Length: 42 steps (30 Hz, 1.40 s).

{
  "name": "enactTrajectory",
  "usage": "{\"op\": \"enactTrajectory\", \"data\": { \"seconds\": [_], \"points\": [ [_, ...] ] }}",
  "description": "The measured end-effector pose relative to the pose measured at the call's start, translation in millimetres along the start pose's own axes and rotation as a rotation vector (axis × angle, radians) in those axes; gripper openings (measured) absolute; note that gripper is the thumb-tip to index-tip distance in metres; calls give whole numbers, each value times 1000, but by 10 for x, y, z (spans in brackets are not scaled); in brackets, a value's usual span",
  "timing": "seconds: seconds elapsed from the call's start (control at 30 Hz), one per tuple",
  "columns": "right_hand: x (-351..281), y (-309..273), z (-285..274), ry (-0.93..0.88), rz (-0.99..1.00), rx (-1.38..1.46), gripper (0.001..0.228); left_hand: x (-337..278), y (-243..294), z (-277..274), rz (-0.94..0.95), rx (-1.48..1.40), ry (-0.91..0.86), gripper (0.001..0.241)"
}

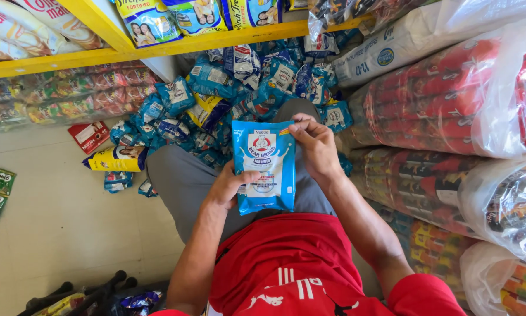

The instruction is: Organizing and stocking milk powder pouches on retail shelves.

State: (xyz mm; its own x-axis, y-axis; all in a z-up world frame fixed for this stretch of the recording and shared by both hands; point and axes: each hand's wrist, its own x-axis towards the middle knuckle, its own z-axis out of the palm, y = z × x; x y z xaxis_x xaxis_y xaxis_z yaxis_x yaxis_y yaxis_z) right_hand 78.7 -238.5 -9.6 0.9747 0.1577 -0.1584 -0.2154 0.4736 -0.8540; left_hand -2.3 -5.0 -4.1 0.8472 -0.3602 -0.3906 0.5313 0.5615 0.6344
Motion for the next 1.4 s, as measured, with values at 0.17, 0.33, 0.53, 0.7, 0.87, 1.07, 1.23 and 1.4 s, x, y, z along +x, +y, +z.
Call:
{"op": "enactTrajectory", "data": {
  "seconds": [0.17,0.33,0.53,0.7,0.87,1.07,1.23,1.4],
  "points": [
    [-127,-102,135,-5,127,-6,20,2,-57,-45,52,-54,60,50],
    [-495,-96,259,-23,-19,-63,30,40,-35,-1,203,-236,177,54],
    [-692,20,226,-85,-168,-414,22,78,-9,68,359,-330,282,64],
    [-625,-74,221,-55,-216,-784,11,70,45,106,346,-307,368,59],
    [-554,-41,31,-110,1,-461,8,85,30,111,318,-368,345,53],
    [-553,-26,-89,-189,57,-367,10,98,99,69,341,-296,292,50],
    [-482,-359,214,-321,40,-241,32,39,369,211,415,-154,176,52],
    [-147,-681,607,-293,134,-232,59,87,788,367,529,268,58,49]
  ]
}}
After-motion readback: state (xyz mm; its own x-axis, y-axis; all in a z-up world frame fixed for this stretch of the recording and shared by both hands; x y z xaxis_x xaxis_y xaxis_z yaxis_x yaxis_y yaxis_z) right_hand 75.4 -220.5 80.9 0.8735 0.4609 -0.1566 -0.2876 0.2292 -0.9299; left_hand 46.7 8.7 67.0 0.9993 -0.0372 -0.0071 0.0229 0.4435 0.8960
